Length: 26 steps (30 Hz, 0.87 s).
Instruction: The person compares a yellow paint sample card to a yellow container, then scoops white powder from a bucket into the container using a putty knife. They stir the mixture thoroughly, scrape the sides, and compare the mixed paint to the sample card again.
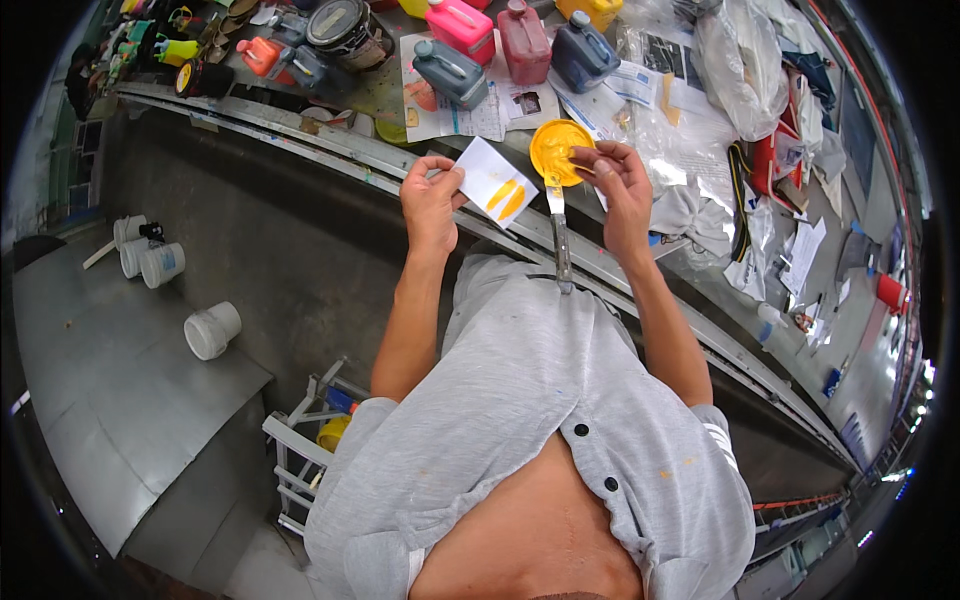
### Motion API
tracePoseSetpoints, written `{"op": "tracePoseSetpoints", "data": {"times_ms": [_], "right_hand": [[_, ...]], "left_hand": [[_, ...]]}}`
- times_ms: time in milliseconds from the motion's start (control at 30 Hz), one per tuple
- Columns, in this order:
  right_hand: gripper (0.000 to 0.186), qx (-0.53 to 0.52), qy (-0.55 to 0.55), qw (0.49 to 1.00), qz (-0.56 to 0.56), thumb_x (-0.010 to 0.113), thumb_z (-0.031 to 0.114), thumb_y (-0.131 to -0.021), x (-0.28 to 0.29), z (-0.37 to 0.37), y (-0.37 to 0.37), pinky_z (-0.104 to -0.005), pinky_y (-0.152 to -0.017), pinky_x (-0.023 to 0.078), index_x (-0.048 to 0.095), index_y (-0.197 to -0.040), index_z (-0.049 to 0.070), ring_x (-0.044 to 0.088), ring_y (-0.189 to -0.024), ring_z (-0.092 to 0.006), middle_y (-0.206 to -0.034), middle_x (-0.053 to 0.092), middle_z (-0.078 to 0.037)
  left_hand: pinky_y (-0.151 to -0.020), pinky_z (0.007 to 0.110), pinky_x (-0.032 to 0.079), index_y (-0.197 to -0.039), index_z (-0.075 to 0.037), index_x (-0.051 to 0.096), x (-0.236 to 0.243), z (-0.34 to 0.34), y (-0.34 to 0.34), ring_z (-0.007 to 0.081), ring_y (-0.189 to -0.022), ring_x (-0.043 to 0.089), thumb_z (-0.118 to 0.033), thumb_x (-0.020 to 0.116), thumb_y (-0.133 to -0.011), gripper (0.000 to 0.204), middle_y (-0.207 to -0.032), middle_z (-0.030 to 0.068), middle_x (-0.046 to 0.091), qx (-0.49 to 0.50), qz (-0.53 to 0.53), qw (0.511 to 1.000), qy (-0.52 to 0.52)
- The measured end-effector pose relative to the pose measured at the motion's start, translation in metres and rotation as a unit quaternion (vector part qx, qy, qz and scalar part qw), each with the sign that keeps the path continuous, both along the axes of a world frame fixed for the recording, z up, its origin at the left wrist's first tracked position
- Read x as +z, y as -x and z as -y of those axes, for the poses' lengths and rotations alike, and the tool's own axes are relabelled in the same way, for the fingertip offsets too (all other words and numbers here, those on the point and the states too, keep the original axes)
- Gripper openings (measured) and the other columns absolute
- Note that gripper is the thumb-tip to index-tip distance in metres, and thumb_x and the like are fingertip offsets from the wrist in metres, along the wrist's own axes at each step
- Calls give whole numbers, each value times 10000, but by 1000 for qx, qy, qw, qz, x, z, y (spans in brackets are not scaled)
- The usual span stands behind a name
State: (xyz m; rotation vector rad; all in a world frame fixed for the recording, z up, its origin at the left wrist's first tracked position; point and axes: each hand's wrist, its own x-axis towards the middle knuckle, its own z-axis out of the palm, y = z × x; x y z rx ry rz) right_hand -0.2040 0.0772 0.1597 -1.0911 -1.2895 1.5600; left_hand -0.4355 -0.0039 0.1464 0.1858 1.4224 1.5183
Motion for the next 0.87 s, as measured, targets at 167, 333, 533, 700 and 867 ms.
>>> {"op": "tracePoseSetpoints", "data": {"times_ms": [167, 333, 533, 700, 867], "right_hand": [[349, 103, -302, 939, 132, 629, 67, -863, 44, 15, 28, -456, -1085, 368, 538, -1196, 13, 506, -1261, -334, -1198, 627, -130], [449, 123, -373, 889, 235, 691, 144, -835, 44, 11, 25, -517, -1137, 264, 572, -1259, 55, 371, -1374, -372, -1299, 579, -135], [503, 139, -384, 868, 281, 705, 190, -832, 39, 7, 21, -550, -1152, 225, 563, -1299, 68, 336, -1406, -366, -1366, 544, -135], [532, 166, -391, 853, 303, 706, 221, -835, 42, 9, 21, -552, -1160, 215, 549, -1322, 76, 320, -1421, -359, -1368, 551, -110], [620, 209, -427, 823, 312, 732, 324, -826, 41, 20, 20, -562, -1168, 188, 518, -1358, 88, 283, -1446, -353, -1381, 545, -106]], "left_hand": [[-732, 280, 587, -1161, 59, 548, 22, -15, -27, 129, -818, 677, -12, 559, -922, 250, -972, 119, 695, -56, 39, 997, -25], [-744, 275, 591, -1198, 84, 565, 34, -17, -37, 105, -785, 668, -30, 494, -938, 293, -946, 87, 682, -102, 78, 990, -53], [-786, 323, 600, -1220, 89, 558, 42, -17, -37, 122, -817, 670, -51, 474, -957, 309, -974, 90, 664, -128, 96, 985, -61], [-777, 323, 597, -1231, 87, 556, 40, -15, -36, 132, -811, 674, -46, 463, -954, 322, -962, 88, 670, -139, 111, 981, -73], [-789, 335, 594, -1256, 86, 548, 41, -14, -36, 166, -853, 696, -42, 464, -951, 342, -1011, 116, 683, -142, 112, 981, -69]]}}
